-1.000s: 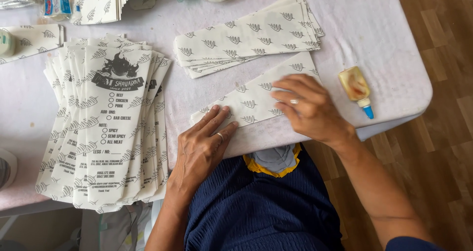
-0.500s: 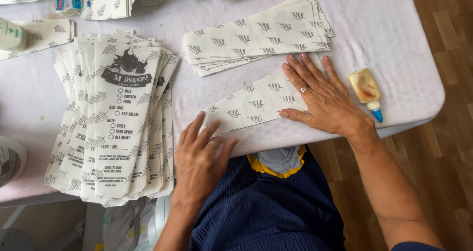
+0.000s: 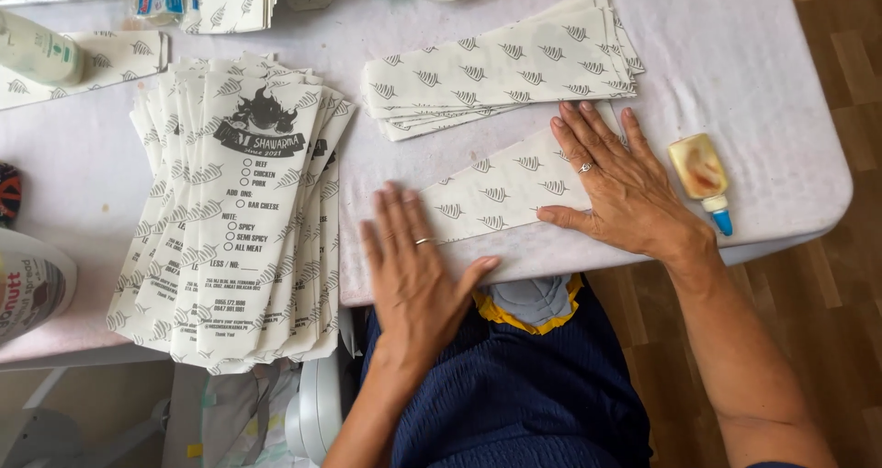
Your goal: Applying glue to the edges of paper food wrappers and folding them into shape at a high speed.
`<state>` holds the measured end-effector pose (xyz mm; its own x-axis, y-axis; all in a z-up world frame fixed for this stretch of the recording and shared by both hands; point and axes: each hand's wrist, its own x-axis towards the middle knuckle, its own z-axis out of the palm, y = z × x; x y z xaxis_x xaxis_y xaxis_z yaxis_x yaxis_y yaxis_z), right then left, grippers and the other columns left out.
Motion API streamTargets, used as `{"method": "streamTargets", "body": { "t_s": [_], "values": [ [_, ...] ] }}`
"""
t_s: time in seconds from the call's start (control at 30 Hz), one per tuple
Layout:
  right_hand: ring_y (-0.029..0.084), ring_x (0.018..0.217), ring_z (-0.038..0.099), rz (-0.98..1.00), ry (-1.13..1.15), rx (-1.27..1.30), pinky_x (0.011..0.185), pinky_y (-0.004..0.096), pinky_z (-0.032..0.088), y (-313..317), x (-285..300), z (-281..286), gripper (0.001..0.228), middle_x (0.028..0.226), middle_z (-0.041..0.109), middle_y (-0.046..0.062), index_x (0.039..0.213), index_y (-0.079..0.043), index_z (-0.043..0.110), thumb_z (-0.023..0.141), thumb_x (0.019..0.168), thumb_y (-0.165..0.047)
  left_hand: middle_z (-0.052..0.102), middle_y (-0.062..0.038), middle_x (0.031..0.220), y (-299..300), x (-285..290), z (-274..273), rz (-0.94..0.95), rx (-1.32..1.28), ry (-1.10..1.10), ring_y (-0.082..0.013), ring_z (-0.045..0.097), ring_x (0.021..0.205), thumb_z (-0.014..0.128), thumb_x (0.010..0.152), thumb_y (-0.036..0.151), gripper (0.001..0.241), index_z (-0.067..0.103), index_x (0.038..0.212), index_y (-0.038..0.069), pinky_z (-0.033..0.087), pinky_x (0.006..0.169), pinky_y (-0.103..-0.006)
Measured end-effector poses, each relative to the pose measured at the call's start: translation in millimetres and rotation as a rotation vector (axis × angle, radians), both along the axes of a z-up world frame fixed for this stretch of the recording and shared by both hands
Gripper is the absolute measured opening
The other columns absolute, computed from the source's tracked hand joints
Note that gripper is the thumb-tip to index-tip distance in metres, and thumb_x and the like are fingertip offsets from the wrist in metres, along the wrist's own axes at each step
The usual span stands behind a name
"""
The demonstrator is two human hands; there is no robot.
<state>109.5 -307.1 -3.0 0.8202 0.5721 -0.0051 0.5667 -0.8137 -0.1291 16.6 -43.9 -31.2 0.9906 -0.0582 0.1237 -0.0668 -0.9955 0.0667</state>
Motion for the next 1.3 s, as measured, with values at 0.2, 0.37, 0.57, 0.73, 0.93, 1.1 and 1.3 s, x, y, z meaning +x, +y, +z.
{"method": "streamTargets", "body": {
  "t_s": [0.2,0.37,0.57,0.73,0.93,1.1,1.3],
  "values": [
    [0.042,0.157,0.011,0.011,0.125,0.141,0.126,0.056,0.006,-5.4,3.3,23.9,0.107,0.171,0.014,0.021,0.164,-0.008,0.000,0.039,0.089,-0.074,-0.004,-0.034,0.166,6.5,-9.6,19.1,0.128,0.035,0.022,-0.0425,-0.003,0.157,0.026,0.073,0.107,0.149,-0.001,0.159,-0.012,0.001,0.127,-0.0511],
    [0.029,0.104,0.068,-0.021,-0.436,0.358,0.101,0.048,0.050,0.5,44.3,-11.3,0.041,0.116,0.074,0.010,0.125,-0.009,0.075,0.070,0.101,-0.042,0.018,-0.026,0.169,-25.3,13.0,12.4,-0.433,-0.226,-0.015,-0.0431,0.013,0.158,0.082,0.070,0.080,0.140,0.011,0.165,0.005,0.007,0.127,-0.0646],
    [0.041,0.142,0.048,0.062,-0.269,0.142,0.116,0.055,0.038,17.2,79.0,-13.2,0.048,0.150,0.057,0.019,0.147,-0.005,0.059,0.065,0.102,-0.022,0.057,-0.015,0.118,-12.8,-4.7,27.2,-0.539,-0.208,-0.035,-0.0309,0.052,0.107,0.076,0.078,0.022,0.103,0.021,0.164,0.004,0.043,0.080,-0.0482],
    [0.042,0.122,0.069,0.055,-0.479,0.107,0.098,0.051,0.060,5.3,52.8,-15.7,0.045,0.129,0.074,0.018,0.127,-0.007,0.078,0.057,0.093,0.014,0.067,-0.001,0.075,62.1,-15.2,37.4,-0.471,-0.618,-0.103,-0.0139,0.051,0.051,0.066,0.101,0.014,0.053,0.049,0.151,0.009,0.050,0.054,-0.0358],
    [0.043,0.115,0.073,0.078,-0.626,0.233,0.079,0.045,0.066,13.5,-29.0,2.1,0.044,0.121,0.076,0.023,0.115,-0.002,0.079,0.054,0.087,0.022,0.072,-0.003,0.089,172.5,11.0,68.3,0.262,-0.446,-0.239,-0.0188,0.067,0.069,0.076,0.104,0.015,0.054,0.057,0.152,0.001,0.052,0.078,-0.0399],
    [0.037,0.131,0.061,-0.017,-0.452,0.234,0.113,0.054,0.046,-8.4,-51.7,21.4,0.024,0.135,0.072,0.015,0.119,-0.001,0.077,0.076,0.095,-0.002,0.062,-0.023,0.112,183.3,26.6,45.9,0.451,0.096,-0.066,-0.0349,0.055,0.099,0.069,0.105,0.012,0.059,0.047,0.156,-0.006,0.055,0.076,-0.0497],
    [0.049,0.112,0.060,-0.661,-0.191,0.057,0.085,0.059,0.052,-97.1,-43.2,16.8,0.075,0.122,0.065,0.030,0.148,0.011,0.064,0.079,0.096,-0.040,0.055,-0.034,0.133,90.1,39.2,24.5,-0.396,-0.504,-0.336,-0.0502,0.054,0.121,0.041,0.097,-0.018,0.042,0.050,0.138,-0.014,0.046,0.110,-0.0553]
  ]
}}
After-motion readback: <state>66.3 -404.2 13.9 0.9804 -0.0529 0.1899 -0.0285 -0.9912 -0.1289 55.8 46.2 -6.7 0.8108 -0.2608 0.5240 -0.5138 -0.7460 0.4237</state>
